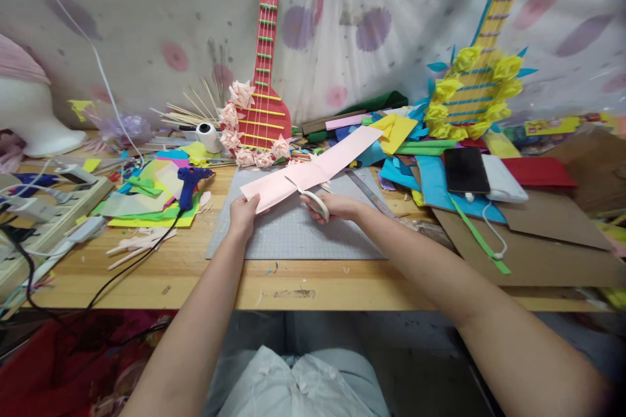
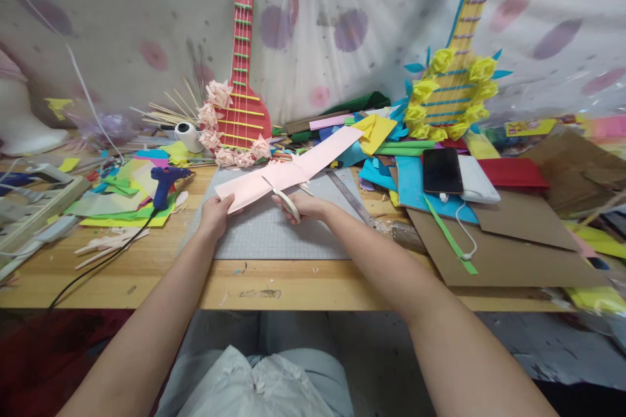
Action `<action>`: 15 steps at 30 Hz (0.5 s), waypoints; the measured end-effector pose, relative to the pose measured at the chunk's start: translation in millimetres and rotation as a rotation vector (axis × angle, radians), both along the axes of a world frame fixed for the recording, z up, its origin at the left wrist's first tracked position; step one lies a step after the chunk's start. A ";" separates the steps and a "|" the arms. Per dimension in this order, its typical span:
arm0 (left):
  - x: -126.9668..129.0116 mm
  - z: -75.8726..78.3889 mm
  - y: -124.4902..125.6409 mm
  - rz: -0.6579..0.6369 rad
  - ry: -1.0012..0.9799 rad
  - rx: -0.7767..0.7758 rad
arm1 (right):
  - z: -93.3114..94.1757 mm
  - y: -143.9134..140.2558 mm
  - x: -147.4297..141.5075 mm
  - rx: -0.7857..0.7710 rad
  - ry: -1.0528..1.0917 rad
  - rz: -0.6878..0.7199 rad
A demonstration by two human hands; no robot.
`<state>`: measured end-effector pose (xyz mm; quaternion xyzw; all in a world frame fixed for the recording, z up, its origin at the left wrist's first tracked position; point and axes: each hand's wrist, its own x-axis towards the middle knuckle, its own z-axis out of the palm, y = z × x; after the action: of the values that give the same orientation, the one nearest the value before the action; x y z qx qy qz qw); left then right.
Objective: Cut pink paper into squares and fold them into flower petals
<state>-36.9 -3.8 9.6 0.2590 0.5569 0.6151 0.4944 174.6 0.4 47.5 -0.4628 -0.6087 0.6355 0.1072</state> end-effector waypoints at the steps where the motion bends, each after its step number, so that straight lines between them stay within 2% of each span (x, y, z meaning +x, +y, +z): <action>1: 0.0 0.1 0.0 0.000 -0.004 0.003 | -0.2 -0.4 -0.3 0.008 -0.005 -0.005; 5: -0.1 0.7 -0.4 -0.001 -0.014 -0.003 | -0.9 -1.0 0.0 0.007 -0.011 -0.018; 15: -2.0 1.2 -1.6 -0.033 -0.040 0.011 | -2.9 6.6 3.5 -0.217 0.057 0.041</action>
<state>-38.8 -5.4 10.8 0.2587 0.5391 0.6150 0.5141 178.1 7.0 44.6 -0.4406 -0.5425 0.7126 0.0608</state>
